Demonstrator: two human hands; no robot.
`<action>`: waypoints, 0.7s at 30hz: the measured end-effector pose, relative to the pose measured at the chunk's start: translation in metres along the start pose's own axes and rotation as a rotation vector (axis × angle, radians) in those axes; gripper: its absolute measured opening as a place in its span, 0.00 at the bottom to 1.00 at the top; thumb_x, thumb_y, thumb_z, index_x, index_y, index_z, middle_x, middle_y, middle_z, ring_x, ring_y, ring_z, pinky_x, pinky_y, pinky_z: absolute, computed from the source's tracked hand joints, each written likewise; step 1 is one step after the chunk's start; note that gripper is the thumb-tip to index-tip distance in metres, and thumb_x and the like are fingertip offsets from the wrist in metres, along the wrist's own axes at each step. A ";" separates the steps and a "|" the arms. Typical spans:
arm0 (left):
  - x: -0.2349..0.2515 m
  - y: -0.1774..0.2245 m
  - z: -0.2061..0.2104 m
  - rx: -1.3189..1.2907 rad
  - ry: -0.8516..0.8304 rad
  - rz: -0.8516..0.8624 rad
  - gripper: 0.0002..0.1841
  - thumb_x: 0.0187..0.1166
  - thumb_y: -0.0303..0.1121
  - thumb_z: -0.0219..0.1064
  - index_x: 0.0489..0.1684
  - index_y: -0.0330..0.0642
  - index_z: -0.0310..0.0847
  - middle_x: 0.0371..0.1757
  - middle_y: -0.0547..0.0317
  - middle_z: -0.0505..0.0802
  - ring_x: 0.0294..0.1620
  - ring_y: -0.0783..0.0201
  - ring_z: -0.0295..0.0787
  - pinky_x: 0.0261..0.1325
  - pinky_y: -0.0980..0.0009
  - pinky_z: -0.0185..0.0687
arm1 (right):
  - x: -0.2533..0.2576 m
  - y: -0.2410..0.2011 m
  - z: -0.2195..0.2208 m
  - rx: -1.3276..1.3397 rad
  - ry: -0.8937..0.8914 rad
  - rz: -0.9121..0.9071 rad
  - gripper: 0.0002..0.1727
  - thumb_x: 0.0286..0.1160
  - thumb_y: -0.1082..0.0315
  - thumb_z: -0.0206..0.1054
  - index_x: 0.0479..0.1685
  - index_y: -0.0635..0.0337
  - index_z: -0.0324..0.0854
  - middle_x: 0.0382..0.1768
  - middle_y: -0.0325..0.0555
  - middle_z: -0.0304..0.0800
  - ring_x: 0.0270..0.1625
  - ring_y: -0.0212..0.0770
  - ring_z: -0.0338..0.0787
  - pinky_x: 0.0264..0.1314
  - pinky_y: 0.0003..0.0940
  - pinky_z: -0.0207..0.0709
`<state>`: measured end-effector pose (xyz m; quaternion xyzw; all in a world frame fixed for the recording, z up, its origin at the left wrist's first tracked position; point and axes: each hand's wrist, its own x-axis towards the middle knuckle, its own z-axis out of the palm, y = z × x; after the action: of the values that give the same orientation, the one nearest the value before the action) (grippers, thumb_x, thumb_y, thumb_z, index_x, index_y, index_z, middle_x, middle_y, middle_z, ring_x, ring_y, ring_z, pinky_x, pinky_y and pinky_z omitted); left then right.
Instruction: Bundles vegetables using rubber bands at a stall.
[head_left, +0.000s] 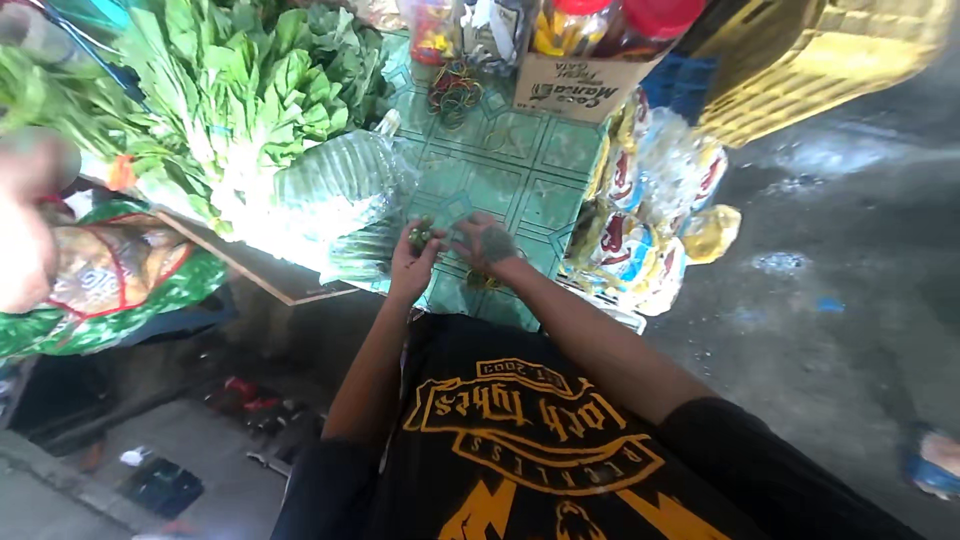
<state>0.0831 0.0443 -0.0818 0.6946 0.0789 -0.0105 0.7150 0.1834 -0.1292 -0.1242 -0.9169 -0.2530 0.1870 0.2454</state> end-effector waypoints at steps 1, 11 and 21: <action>-0.001 0.001 -0.002 -0.009 0.004 -0.004 0.26 0.88 0.37 0.63 0.84 0.58 0.64 0.60 0.55 0.92 0.44 0.58 0.93 0.41 0.64 0.91 | 0.005 0.000 0.007 -0.049 -0.021 -0.023 0.22 0.77 0.50 0.69 0.65 0.48 0.87 0.63 0.56 0.87 0.69 0.59 0.85 0.67 0.59 0.81; -0.009 0.017 -0.007 -0.014 -0.143 -0.186 0.23 0.88 0.36 0.62 0.80 0.46 0.66 0.55 0.50 0.92 0.47 0.56 0.94 0.51 0.56 0.94 | -0.027 -0.048 -0.053 0.462 0.165 -0.236 0.36 0.90 0.45 0.47 0.90 0.58 0.64 0.83 0.51 0.74 0.83 0.46 0.75 0.86 0.49 0.69; 0.001 0.032 0.007 0.068 -0.489 -0.211 0.16 0.86 0.27 0.60 0.70 0.41 0.74 0.36 0.53 0.91 0.28 0.65 0.87 0.33 0.70 0.86 | -0.047 -0.035 -0.058 0.448 0.037 -0.466 0.25 0.86 0.59 0.56 0.80 0.52 0.78 0.80 0.46 0.79 0.82 0.46 0.76 0.86 0.49 0.67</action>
<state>0.0885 0.0382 -0.0501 0.6829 -0.0246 -0.2551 0.6841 0.1594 -0.1498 -0.0480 -0.7607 -0.4043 0.1600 0.4819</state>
